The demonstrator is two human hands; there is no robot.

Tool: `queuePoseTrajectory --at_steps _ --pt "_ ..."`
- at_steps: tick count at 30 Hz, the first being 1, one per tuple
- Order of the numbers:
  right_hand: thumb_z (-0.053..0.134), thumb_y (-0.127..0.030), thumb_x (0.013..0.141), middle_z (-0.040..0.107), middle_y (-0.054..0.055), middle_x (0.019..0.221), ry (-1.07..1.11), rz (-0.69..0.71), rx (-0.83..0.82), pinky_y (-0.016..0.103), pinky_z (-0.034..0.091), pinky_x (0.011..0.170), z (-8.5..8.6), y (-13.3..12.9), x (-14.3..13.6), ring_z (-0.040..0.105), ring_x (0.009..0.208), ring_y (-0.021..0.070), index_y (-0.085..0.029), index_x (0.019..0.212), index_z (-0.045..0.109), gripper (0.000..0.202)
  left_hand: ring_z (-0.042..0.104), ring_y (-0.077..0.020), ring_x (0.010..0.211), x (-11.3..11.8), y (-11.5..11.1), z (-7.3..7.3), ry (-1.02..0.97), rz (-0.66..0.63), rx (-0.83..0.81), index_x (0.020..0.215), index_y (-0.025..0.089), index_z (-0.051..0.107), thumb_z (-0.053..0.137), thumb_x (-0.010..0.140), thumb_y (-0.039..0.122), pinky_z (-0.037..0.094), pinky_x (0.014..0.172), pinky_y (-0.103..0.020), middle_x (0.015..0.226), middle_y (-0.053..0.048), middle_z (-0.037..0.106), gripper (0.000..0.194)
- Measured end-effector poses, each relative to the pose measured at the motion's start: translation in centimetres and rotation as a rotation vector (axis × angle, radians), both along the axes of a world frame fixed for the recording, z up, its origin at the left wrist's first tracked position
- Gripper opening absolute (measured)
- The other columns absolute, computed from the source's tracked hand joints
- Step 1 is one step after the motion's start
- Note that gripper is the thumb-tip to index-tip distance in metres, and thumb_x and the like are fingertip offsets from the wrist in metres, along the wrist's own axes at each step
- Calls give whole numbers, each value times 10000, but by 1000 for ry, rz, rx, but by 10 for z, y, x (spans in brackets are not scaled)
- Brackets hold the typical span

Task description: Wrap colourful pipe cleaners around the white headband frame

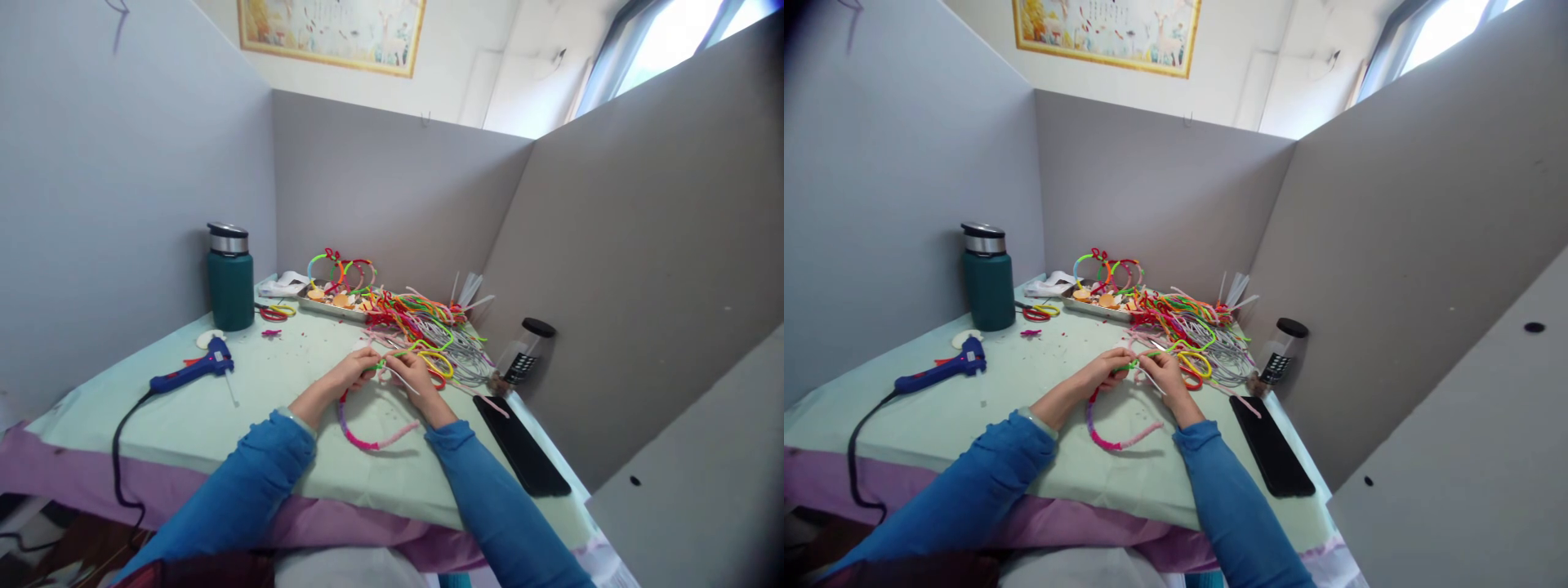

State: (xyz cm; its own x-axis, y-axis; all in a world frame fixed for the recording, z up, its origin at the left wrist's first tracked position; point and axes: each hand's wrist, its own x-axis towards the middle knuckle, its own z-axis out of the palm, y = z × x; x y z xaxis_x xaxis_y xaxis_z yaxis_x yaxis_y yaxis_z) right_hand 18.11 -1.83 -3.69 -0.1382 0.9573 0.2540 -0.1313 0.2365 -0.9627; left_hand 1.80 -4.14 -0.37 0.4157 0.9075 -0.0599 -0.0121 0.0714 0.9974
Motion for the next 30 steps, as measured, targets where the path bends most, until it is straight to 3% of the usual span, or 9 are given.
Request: queuePoseTrajectory --at_steps 6,14,20,30 --pt "739 -480 657 519 -49 508 -61 57 9 205 317 410 -5 3 2 387 427 78 -178 802 655 346 179 -41 350 -1 1 1 -37 25 33 893 209 472 531 761 297 66 382 -186 493 103 300 170" --pt "687 -470 730 491 -47 519 -186 133 110 213 284 423 -3 -1 6 380 444 80 -165 750 623 312 199 -37 368 -2 10 -7 -73 83 101 830 162 545 648 698 352 89 384 -196 465 102 307 253" --pt "682 -426 747 473 -44 497 -119 197 86 231 289 431 -7 3 6 391 440 91 -170 687 610 272 220 -44 372 0 12 -8 -59 178 157 798 147 577 649 699 359 116 393 -206 438 99 304 245" --pt "708 -390 722 468 -47 487 -74 166 52 235 292 433 -8 5 7 386 442 91 -174 698 616 235 188 -34 383 -1 11 -6 -120 139 94 815 152 566 676 679 356 79 401 -208 481 109 284 268"
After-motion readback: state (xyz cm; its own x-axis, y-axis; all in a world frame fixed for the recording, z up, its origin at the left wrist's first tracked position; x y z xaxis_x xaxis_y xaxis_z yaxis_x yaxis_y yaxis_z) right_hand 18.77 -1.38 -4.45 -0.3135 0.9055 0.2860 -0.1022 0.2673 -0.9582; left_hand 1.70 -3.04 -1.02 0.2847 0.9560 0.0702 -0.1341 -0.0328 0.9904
